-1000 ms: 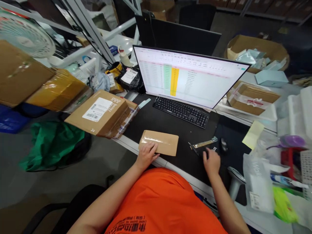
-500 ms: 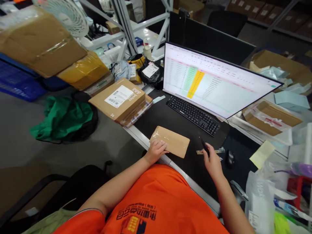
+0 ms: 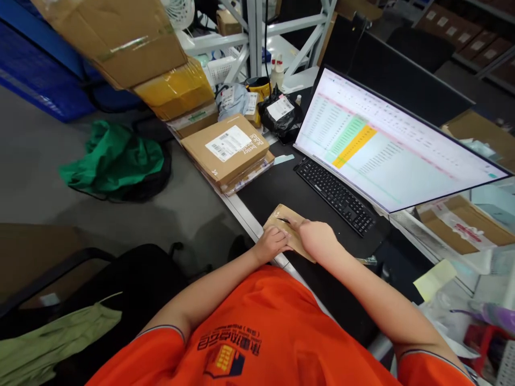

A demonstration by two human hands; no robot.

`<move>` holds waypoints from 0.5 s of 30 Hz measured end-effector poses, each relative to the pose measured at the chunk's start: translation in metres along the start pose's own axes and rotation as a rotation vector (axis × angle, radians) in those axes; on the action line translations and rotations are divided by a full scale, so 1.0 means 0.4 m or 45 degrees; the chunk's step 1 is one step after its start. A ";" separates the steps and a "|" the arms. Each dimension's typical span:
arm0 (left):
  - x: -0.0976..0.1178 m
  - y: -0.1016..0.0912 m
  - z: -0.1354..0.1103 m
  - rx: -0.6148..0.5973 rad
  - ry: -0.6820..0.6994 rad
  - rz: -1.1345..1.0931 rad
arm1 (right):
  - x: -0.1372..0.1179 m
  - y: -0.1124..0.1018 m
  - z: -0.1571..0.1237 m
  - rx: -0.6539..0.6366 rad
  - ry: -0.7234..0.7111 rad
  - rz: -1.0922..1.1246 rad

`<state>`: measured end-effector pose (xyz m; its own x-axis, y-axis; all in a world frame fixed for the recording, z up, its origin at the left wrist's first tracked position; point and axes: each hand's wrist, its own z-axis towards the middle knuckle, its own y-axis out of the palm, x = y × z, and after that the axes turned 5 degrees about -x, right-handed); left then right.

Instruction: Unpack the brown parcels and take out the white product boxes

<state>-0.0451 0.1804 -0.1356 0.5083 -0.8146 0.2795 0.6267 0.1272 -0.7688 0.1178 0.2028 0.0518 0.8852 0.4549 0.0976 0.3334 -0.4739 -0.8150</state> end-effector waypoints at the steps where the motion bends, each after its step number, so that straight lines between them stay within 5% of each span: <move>1: 0.001 -0.001 -0.001 0.005 0.002 0.004 | 0.004 0.007 -0.022 -0.010 0.034 -0.019; 8: 0.020 -0.033 0.033 -0.113 -0.092 -0.024 | 0.117 0.142 -0.227 -0.121 0.281 -0.054; 12: 0.042 -0.066 0.079 -0.269 -0.128 -0.008 | 0.249 0.328 -0.316 -0.052 0.464 0.183; 15: 0.051 -0.076 0.101 -0.361 -0.138 -0.026 | 0.332 0.514 -0.305 0.020 0.579 0.634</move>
<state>-0.0301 0.1828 -0.0835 0.5669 -0.7484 0.3443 0.4549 -0.0640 -0.8882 0.3433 0.0737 -0.0330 0.9818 -0.1791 -0.0637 -0.1512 -0.5325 -0.8328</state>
